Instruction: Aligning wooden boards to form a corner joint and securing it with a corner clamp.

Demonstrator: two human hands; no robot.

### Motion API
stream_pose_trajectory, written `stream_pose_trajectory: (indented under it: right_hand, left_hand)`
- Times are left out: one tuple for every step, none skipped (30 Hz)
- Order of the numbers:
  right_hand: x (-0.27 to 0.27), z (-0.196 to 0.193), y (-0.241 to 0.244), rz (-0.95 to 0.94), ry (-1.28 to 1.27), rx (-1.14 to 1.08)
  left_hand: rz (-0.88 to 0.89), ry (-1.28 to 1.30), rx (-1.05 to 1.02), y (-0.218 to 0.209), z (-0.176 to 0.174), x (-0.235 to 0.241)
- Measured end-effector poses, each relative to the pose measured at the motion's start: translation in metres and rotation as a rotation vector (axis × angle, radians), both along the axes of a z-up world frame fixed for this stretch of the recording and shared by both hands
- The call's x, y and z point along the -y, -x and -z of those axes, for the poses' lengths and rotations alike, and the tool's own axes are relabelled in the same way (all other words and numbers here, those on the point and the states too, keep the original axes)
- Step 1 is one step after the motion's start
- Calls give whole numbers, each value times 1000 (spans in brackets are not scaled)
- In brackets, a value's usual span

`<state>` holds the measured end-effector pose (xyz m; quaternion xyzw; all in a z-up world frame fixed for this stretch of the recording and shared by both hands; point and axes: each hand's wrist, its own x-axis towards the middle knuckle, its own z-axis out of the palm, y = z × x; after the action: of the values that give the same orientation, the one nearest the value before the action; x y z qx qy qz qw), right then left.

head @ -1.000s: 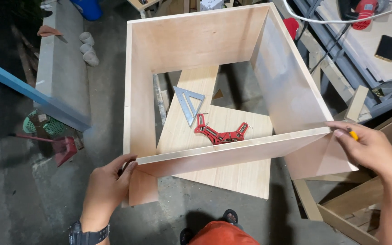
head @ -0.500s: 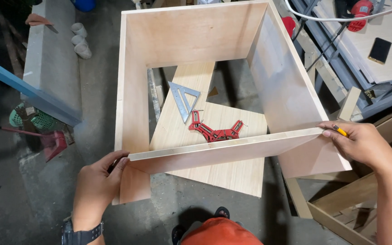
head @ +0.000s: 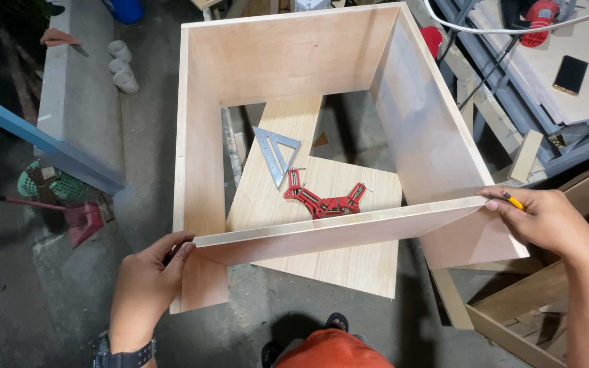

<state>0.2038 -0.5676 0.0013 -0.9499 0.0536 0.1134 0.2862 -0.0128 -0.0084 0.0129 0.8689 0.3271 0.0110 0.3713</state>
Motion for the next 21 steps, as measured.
stream_pose_trajectory:
  right_hand:
    - [1, 2, -1, 0, -2, 1]
    - [3, 3, -2, -3, -10, 5]
    - [4, 5, -3, -7, -18, 9]
    - [2, 4, -1, -8, -19, 10]
    - [1, 2, 0, -1, -32, 7]
    - [-1, 0, 1, 7, -45, 3]
    - [-4, -4, 3, 7, -46, 2]
    - [-8, -7, 4, 19, -35, 1]
    - [-11, -10, 5, 32, -25, 1]
    - [-8, -7, 4, 31, -25, 1]
    - [-6, -4, 3, 23, -18, 10]
    - [-3, 0, 1, 14, -12, 18]
    - [-5, -3, 2, 13, -13, 18]
    - [-8, -6, 3, 14, -21, 15]
    - [-10, -9, 4, 18, -28, 11]
    - [-9, -8, 4, 18, -28, 10]
    - [-8, -7, 4, 0, -45, 17]
    - [-8, -6, 4, -18, -62, 24]
    - [-1, -2, 2, -18, -62, 24]
    - [5, 3, 0, -46, -89, 15]
    - [12, 7, -2, -74, -117, 7]
  left_hand:
    - [0, -2, 1, 0, 3, -2]
    - [8, -13, 13, 0, 6, -3]
    - [15, -24, 26, 1, 9, -5]
    - [14, -26, 27, 0, 8, -4]
    - [12, -19, 9, 0, 6, -3]
    - [10, -13, -10, 0, 4, -2]
    - [10, -14, -11, 0, 2, -1]
    - [3, -2, -15, -1, 0, 0]
    - [-5, 10, -18, -1, -2, 1]
    - [-5, 10, -18, -1, -1, 1]
    - [1, -1, -16, -1, 0, 0]
    - [6, -12, -15, 0, 1, 0]
    - [5, -13, -15, 0, 1, 0]
    - [7, -16, -19, -1, 1, -1]
    - [11, -18, -25, -1, 1, -1]
    - [11, -17, -25, 0, 2, -1]
    - [9, -11, -10, 0, 2, -1]
    - [6, -5, 5, 0, 2, -1]
    - [6, -5, 5, 0, 2, 0]
    - [5, 1, 1, 1, 2, 0]
    - [4, 8, -2, 1, 1, 0]
